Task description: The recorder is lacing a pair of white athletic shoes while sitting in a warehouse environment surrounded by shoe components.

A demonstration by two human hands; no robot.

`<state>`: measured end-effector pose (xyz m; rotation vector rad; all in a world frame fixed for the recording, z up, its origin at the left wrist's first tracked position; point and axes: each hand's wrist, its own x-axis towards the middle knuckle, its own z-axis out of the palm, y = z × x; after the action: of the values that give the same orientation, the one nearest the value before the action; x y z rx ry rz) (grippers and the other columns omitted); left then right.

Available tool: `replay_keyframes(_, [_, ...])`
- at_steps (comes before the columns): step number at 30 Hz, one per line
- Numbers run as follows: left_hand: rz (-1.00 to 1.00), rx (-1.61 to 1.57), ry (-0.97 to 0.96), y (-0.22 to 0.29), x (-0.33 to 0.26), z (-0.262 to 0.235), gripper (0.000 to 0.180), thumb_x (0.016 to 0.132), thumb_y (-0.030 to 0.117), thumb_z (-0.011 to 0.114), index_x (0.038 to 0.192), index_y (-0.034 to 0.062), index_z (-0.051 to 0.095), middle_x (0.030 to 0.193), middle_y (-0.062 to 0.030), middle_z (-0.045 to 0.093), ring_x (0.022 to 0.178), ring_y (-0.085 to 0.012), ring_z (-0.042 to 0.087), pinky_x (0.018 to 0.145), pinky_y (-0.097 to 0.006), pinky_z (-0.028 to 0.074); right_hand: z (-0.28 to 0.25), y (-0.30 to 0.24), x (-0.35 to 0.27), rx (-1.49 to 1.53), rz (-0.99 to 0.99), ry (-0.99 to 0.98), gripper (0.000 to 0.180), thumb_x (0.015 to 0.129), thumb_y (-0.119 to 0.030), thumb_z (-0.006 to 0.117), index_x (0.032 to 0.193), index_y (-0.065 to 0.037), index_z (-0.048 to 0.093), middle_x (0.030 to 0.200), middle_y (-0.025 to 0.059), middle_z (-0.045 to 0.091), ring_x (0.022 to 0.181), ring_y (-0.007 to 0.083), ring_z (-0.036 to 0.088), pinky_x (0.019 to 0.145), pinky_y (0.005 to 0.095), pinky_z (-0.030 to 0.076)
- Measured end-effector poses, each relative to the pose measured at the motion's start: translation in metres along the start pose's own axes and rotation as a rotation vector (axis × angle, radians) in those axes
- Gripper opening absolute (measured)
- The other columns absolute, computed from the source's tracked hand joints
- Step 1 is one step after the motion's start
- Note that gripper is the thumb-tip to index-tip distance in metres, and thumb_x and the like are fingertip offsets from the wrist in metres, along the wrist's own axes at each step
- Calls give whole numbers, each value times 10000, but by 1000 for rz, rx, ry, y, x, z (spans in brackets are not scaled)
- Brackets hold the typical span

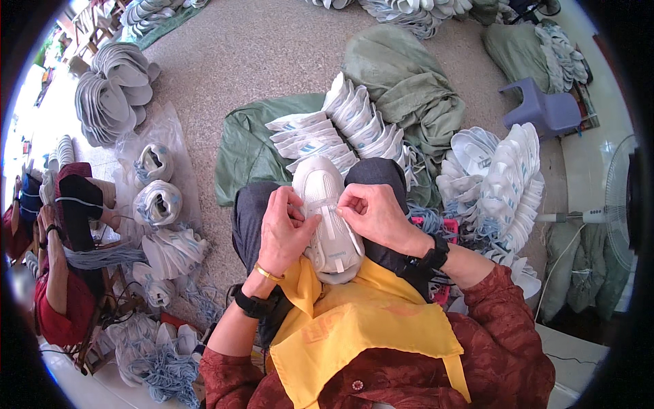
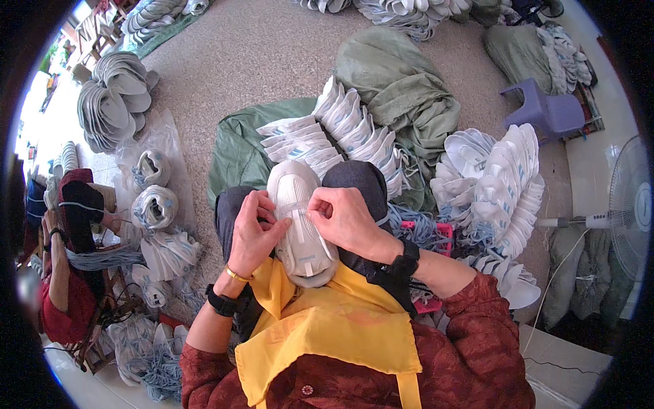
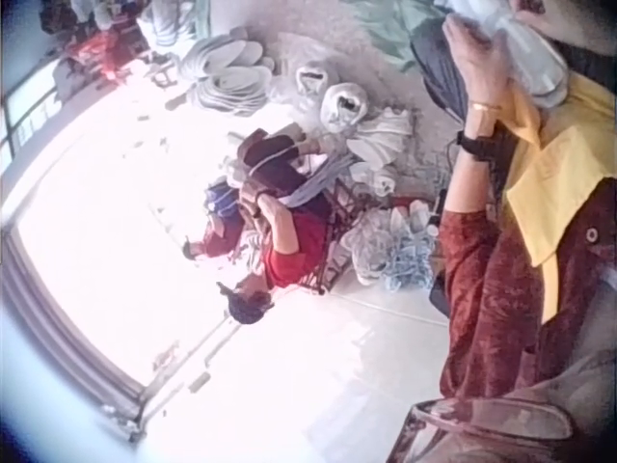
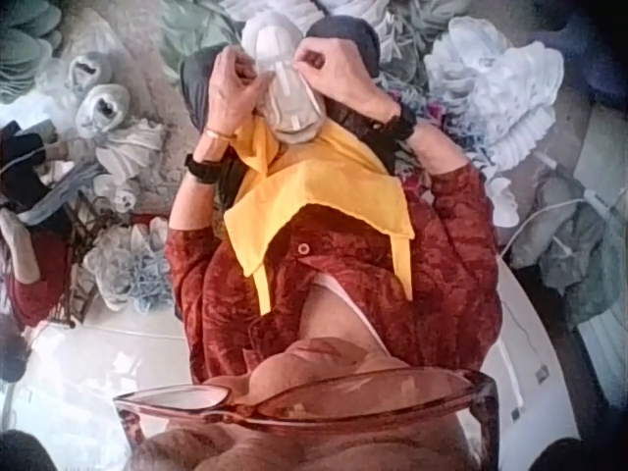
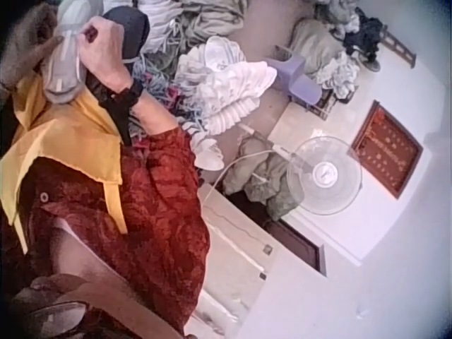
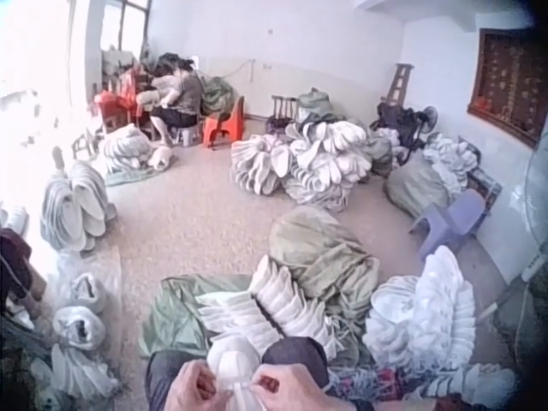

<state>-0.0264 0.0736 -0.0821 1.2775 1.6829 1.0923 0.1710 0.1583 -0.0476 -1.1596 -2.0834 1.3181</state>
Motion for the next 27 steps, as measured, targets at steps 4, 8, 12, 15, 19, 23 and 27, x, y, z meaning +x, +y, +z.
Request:
replay_keyframes(4, [-14,-26,6,2,-1,0,423,789,41,845,1107,22,567,937,-13,548,775,-86,561,661,-232,525,-2,1,3,-51,13,-58,97,918,-36,738,906,52,697,723,26,676,647,43,613,586,239,512])
replay_keyframes(8, [-22,-8,0,1,-2,0,410,797,43,841,1095,27,558,890,-1,542,759,-73,548,646,-226,518,-1,3,9,-133,24,-90,89,921,-37,733,898,43,704,739,15,681,642,45,616,580,234,509])
replay_keyframes(12, [14,-51,15,-3,0,3,417,741,21,845,997,29,515,913,-58,525,666,-132,576,587,-265,534,3,18,11,139,157,-147,95,891,-62,737,867,28,723,736,24,695,665,64,639,608,256,521])
replay_keyframes(15, [-19,-81,0,-5,1,2,417,740,18,844,990,31,511,916,-59,529,664,-131,575,589,-264,532,7,18,14,179,144,-130,111,862,-84,743,848,27,734,720,58,710,672,90,666,627,284,535])
replay_keyframes(19, [-32,-55,-9,-6,0,2,404,751,14,838,1005,23,524,943,-64,544,670,-128,578,603,-257,539,4,6,13,54,58,-116,123,869,-90,735,860,33,733,743,118,726,683,152,710,647,308,549])
replay_keyframes(23, [47,-33,64,0,-6,5,389,771,-7,822,1056,4,556,1104,-104,525,684,-122,581,624,-248,555,0,-7,5,-59,-6,-72,111,870,-74,710,858,36,708,758,167,711,686,273,720,644,359,545])
replay_keyframes(27, [35,-33,126,6,-12,11,406,815,-48,782,1168,-12,584,1184,-78,504,814,-92,577,673,-219,549,4,-8,4,-167,-123,-23,47,868,-31,654,863,15,646,801,186,672,777,393,678,683,447,521])
